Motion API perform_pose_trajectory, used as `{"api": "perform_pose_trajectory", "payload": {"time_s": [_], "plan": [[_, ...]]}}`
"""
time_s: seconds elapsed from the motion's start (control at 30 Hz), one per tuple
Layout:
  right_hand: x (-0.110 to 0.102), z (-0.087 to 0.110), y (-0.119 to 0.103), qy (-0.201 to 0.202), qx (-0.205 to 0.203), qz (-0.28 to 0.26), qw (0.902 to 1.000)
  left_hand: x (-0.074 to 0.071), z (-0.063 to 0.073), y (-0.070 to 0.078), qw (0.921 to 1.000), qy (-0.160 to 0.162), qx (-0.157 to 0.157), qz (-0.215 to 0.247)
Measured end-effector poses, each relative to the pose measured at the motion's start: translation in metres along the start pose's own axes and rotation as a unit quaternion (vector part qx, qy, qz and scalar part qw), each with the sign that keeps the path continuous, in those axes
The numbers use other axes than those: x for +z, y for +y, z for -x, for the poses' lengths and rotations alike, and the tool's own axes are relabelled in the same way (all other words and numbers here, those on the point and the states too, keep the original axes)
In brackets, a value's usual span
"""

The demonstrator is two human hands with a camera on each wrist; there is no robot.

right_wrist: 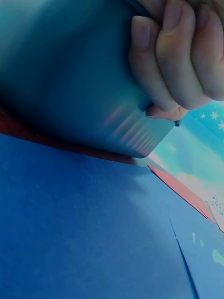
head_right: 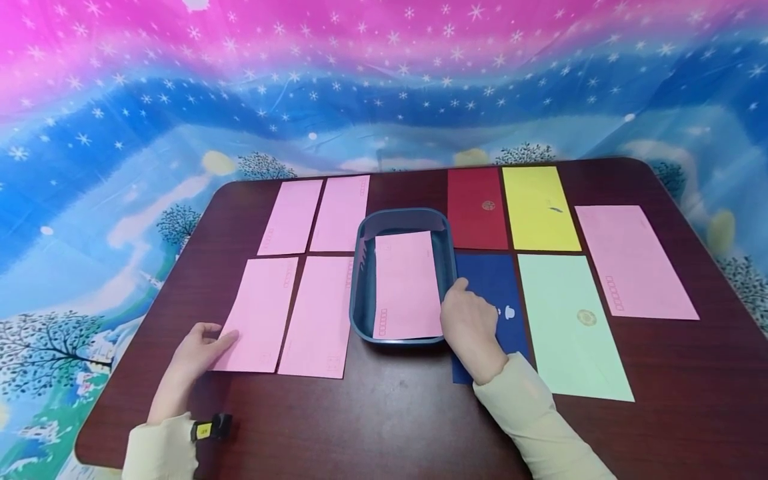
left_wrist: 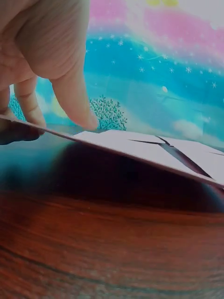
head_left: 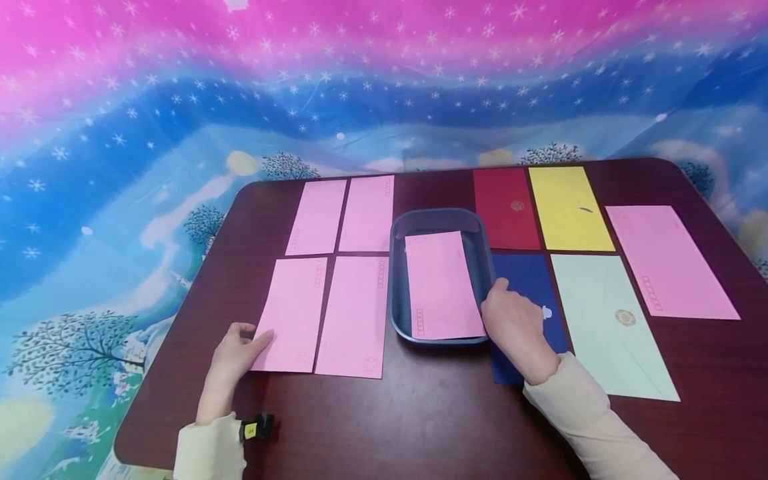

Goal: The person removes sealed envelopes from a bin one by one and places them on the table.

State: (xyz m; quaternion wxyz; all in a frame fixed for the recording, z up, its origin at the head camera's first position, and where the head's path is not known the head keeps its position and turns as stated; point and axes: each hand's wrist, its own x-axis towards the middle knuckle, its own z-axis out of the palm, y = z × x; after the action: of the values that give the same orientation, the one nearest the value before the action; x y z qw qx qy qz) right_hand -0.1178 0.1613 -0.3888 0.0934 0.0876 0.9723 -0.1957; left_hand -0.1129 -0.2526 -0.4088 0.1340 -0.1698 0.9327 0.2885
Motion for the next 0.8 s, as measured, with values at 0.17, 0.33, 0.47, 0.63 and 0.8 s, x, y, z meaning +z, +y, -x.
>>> {"api": "perform_pose_trajectory", "payload": {"time_s": [0.17, 0.33, 0.47, 0.63, 0.8], "plan": [[-0.0006, -0.0006, -0.0002, -0.003, 0.003, -0.001, 1.0000, 0.0015, -0.0010, 0.0005, 0.9999, 0.010, 0.008, -0.009], [-0.0001, -0.0006, 0.0000, -0.001, -0.002, -0.001, 1.0000, 0.0033, -0.0033, -0.0003, 0.9996, 0.012, 0.017, -0.017], [0.0010, -0.0008, 0.0005, 0.002, -0.004, 0.002, 1.0000, 0.0055, -0.0051, 0.0005, 0.9998, 0.008, 0.010, -0.015], [0.0009, -0.0009, 0.0006, 0.000, -0.002, 0.001, 1.0000, 0.0081, -0.0065, 0.0016, 0.9999, 0.004, 0.005, -0.012], [0.0001, -0.0013, 0.0008, 0.000, 0.001, -0.002, 1.0000, 0.0091, -0.0062, 0.0035, 0.9999, 0.007, 0.008, -0.013]]}}
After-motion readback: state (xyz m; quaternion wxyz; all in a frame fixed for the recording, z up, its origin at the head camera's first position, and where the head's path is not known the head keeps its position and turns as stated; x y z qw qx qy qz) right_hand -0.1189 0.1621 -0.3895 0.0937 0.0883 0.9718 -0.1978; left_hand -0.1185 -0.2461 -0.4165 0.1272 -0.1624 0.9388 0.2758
